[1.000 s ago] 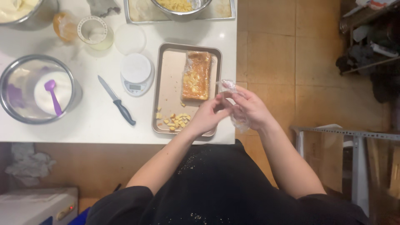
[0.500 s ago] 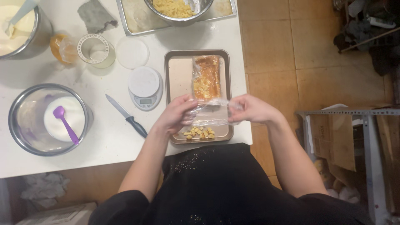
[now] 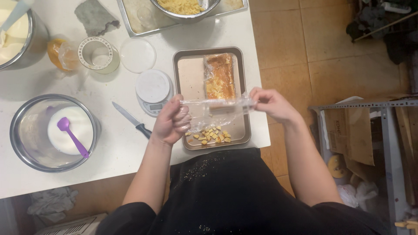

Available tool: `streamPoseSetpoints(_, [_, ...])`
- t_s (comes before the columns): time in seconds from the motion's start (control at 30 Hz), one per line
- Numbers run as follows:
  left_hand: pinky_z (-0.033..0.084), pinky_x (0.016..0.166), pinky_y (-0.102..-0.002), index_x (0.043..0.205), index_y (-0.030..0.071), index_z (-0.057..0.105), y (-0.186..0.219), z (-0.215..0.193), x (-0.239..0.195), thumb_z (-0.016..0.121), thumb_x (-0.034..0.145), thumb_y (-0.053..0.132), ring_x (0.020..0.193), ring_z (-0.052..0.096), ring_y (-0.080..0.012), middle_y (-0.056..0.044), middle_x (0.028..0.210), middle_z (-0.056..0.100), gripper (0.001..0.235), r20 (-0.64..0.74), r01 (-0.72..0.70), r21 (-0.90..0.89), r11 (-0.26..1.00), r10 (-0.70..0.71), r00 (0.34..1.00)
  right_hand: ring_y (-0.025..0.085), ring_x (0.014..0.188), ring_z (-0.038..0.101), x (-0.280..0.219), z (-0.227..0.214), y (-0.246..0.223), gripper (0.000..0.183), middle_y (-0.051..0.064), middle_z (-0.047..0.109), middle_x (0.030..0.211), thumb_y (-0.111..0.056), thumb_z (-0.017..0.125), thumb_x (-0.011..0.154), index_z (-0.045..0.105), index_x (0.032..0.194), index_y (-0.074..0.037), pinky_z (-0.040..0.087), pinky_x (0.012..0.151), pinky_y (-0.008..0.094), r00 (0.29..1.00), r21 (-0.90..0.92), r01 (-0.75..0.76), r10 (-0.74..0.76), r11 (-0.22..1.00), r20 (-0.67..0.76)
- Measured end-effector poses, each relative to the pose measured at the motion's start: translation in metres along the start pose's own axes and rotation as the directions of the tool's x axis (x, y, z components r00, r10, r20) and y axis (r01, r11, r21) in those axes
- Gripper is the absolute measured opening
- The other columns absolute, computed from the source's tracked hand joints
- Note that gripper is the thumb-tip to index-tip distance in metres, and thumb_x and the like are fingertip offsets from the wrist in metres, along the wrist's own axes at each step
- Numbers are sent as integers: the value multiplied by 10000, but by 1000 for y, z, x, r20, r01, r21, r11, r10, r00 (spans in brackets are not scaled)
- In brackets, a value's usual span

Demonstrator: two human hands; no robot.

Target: The person cuts a loaf of bread into small cubes on a metal tray using a knife, then wraps the remaining loaf in plastic wrap. The workspace includes a digital scale, a bowl with a purple spatula, and other kitchen items.

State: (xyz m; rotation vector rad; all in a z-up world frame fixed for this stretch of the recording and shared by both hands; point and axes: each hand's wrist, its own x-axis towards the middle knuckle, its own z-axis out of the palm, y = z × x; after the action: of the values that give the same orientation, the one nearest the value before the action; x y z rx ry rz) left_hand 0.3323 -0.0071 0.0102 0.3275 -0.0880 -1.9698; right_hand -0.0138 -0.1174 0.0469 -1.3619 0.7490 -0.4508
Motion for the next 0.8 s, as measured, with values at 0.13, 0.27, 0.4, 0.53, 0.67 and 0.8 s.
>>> streamPoseSetpoints(0.13, [240,468,-212,911,158,478,4,-4,0,545,1100,246,554,296,-58,59,678,336,219,29,-85,134,987,82,996,191,1102,632,3,16,6,61,16,638,1049,-74,676,908,687,923,-132,507,1025,403,964,697,247,-241,674,-109])
streamPoseSetpoints(0.27, [429,745,-282,860,145,533,5,0,-7,638,1037,218,822,507,-128,11,883,510,218,132,-269,330,905,238,962,130,843,558,3,11,10,96,31,618,972,-27,625,1009,635,961,-110,436,790,312,985,862,154,-9,483,-171])
streamPoseSetpoints(0.4, [424,1077,-362,811,105,585,11,2,-18,769,932,238,1197,582,-214,-35,1145,604,258,298,-258,524,812,110,948,164,811,579,0,13,0,137,63,609,947,30,544,1142,589,1046,-57,467,759,333,985,936,120,-155,332,-72])
streamPoseSetpoints(0.53, [452,1007,-350,870,136,553,10,1,-6,728,931,395,1142,602,-193,-50,1143,673,318,160,0,792,611,-207,965,197,1001,623,4,33,-27,103,49,612,964,-36,582,990,585,917,-107,483,965,428,970,631,228,-118,742,-212])
streamPoseSetpoints(0.67, [458,992,-312,1034,139,549,-7,8,29,643,974,463,1111,630,-148,-8,1044,668,342,-78,114,843,525,-91,993,271,1064,679,13,40,-57,91,74,601,942,7,538,921,545,881,-75,519,984,468,968,504,249,-194,827,-160])
streamPoseSetpoints(0.8, [511,947,-371,1118,108,494,-19,27,52,744,982,288,1006,679,-204,-91,980,658,337,67,-19,740,672,-45,997,233,838,651,16,43,-64,160,100,577,916,76,520,967,472,905,-63,543,729,381,926,394,349,-250,850,-282])
